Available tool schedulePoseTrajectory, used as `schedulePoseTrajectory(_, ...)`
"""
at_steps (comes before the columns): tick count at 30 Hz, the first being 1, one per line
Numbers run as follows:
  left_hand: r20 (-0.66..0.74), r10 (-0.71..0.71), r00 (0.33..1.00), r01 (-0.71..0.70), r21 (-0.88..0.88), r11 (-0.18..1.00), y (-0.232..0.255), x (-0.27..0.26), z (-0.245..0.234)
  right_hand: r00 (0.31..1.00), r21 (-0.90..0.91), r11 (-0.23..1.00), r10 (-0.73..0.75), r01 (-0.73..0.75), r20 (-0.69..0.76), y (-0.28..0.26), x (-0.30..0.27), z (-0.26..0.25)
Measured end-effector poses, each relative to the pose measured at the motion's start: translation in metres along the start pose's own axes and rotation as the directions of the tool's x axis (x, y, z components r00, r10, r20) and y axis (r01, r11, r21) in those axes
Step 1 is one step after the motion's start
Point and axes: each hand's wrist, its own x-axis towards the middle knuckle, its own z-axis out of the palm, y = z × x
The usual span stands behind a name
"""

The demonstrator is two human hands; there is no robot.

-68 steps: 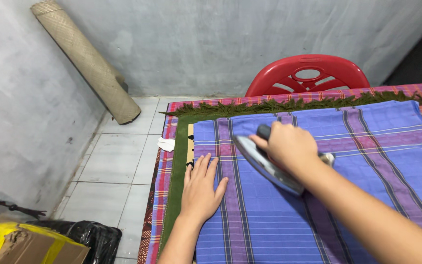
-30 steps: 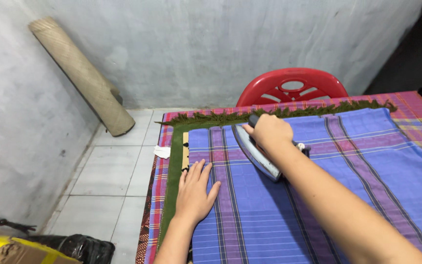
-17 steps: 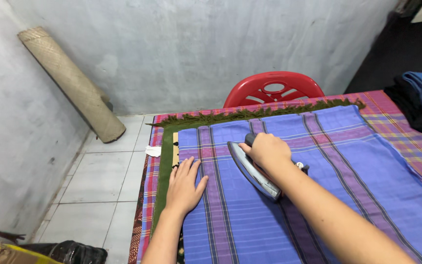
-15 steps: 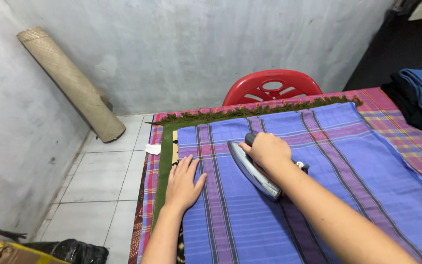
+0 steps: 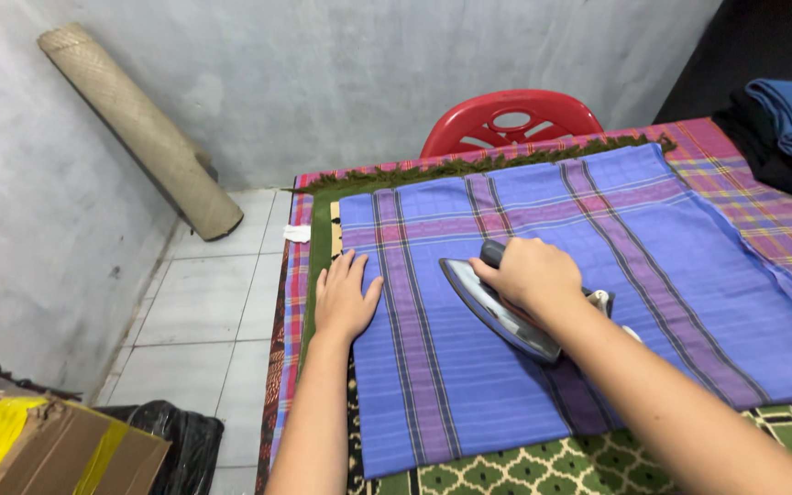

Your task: The person irons a blue and purple plaid shirt laid flat on a table, smoothing the fabric with an iron. After ironing, the person folds the shirt neatly on the table.

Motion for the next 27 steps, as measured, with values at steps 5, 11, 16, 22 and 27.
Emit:
schedulePoseTrajectory(5, -0.008, 0.003, 1.0, -0.003, -0.006, 1.0, -0.001, -0.005, -0.001, 1.0, -0.02, 1.0, -0.019, 0.019, 0.009, 0.004, -0.024, -0.002)
schedulePoseTrajectory(11, -0.005, -0.017, 1.0, 0.017, -0.017, 1.0, 0.0, -0.01, -0.003, 0.998, -0.043, 0.998, -0.047, 0.049, 0.047, 0.007, -0.042, -0.005)
schedulePoseTrajectory(16, -0.015, -0.02, 1.0, 0.02, -0.024, 1.0, 0.002, -0.012, -0.004, 0.99, -0.078, 0.988, -0.127, 0.132, 0.058, 0.011, -0.052, -0.004)
schedulePoseTrajectory(22, -0.056, -0.001, 0.998, -0.001, -0.028, 1.0, 0.002, -0.012, -0.007, 0.967, -0.112, 0.961, -0.256, 0.254, 0.001, 0.016, -0.06, 0.002)
schedulePoseTrajectory(27, -0.137, 0.012, 0.991, -0.019, -0.055, 0.998, 0.004, -0.014, -0.008, 0.924, -0.152, 0.914, -0.383, 0.376, -0.014, 0.02, -0.063, 0.006)
